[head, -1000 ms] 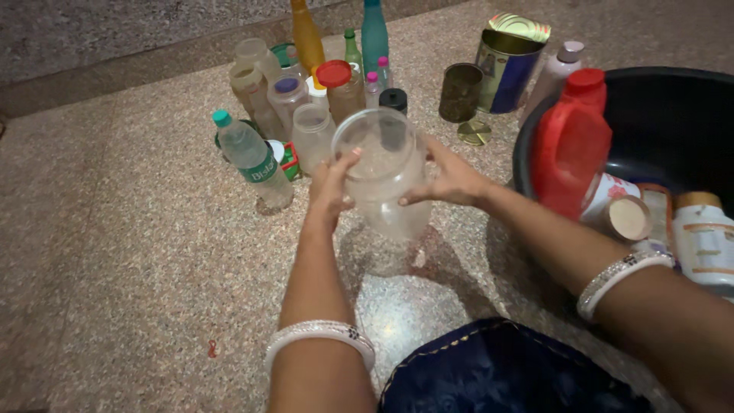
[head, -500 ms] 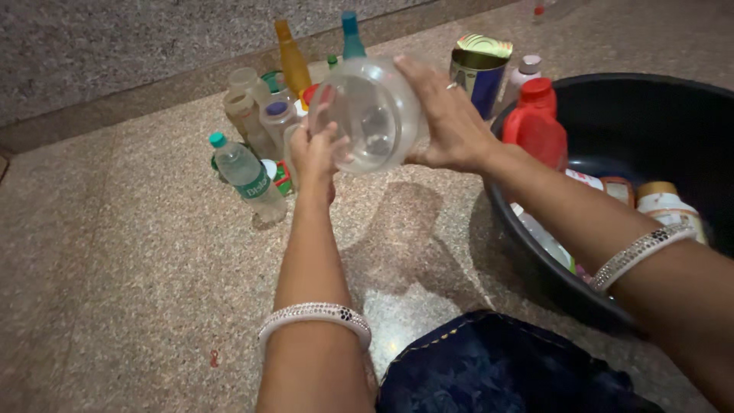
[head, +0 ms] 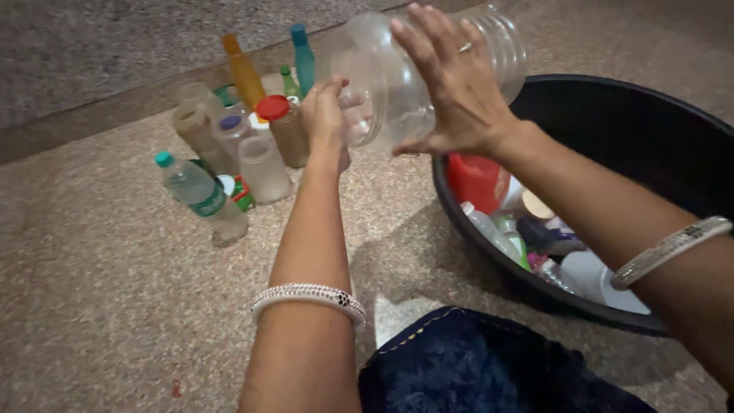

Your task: The person sits on the floor and sorts various empty plastic bottles, containers, and a metal can into a black basin. They handle each item individually, sometimes removing caps or lids before placing the items into the basin.

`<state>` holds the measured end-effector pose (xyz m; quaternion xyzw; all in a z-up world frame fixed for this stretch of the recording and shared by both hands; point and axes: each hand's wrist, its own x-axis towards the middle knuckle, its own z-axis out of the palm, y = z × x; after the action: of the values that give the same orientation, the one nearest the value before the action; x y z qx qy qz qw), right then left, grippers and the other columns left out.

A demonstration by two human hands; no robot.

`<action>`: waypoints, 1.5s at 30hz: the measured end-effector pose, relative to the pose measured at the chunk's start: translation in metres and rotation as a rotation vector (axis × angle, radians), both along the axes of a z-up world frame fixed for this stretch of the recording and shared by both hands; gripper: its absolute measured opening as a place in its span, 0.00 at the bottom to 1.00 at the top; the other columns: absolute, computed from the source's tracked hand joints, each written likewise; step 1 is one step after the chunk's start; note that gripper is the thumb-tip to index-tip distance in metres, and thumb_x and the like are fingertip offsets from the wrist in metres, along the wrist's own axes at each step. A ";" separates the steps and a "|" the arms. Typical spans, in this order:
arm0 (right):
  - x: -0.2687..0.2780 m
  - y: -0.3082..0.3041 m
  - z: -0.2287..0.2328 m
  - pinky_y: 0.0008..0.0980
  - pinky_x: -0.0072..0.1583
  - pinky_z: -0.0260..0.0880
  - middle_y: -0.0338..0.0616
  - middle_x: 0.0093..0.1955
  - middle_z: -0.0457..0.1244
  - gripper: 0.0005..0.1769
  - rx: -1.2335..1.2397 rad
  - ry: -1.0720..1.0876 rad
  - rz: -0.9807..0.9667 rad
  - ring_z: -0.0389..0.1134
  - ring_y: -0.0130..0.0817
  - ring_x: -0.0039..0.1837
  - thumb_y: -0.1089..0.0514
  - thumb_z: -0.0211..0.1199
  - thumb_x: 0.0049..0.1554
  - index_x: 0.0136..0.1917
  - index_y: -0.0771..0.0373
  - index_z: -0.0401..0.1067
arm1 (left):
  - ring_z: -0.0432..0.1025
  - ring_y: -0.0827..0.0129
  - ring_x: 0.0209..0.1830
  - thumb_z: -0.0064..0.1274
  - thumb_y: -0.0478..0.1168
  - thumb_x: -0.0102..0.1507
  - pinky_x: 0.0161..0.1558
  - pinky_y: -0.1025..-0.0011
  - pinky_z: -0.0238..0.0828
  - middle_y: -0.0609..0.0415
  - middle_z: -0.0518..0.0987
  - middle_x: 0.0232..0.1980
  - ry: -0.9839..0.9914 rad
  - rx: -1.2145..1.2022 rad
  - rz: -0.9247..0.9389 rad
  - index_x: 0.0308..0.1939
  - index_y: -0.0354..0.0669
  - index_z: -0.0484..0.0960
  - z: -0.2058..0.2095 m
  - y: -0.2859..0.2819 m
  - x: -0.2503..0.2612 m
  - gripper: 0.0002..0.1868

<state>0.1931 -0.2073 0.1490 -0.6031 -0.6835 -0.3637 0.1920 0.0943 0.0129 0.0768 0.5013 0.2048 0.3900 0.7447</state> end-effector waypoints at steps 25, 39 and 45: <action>0.105 -0.107 -0.058 0.57 0.64 0.70 0.70 0.76 0.54 0.78 -0.011 0.341 -0.520 0.63 0.67 0.69 0.24 0.79 0.41 0.86 0.59 0.38 | 0.78 0.55 0.53 0.62 0.62 0.50 0.39 0.53 0.85 0.45 0.77 0.60 0.314 0.435 -0.235 0.69 0.46 0.64 0.001 -0.136 0.111 0.48; 0.142 -0.153 -0.118 0.62 0.64 0.65 0.66 0.78 0.53 0.74 -0.048 0.261 -0.599 0.61 0.63 0.75 0.24 0.76 0.47 0.85 0.61 0.38 | 0.81 0.60 0.51 0.66 0.50 0.45 0.48 0.64 0.80 0.44 0.85 0.52 0.476 0.680 -0.461 0.54 0.38 0.83 -0.060 -0.172 0.159 0.35; 0.147 -0.154 -0.129 0.62 0.63 0.64 0.65 0.79 0.51 0.75 -0.072 0.286 -0.687 0.58 0.63 0.76 0.23 0.75 0.47 0.86 0.60 0.36 | 0.77 0.55 0.59 0.69 0.51 0.45 0.61 0.64 0.72 0.40 0.82 0.57 0.437 0.752 -0.426 0.55 0.35 0.82 -0.073 -0.182 0.174 0.37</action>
<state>0.3404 -0.3608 0.0201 -0.8483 -0.4199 -0.2947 0.1312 0.2678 -0.1689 0.0039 0.8367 0.0944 0.1614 0.5148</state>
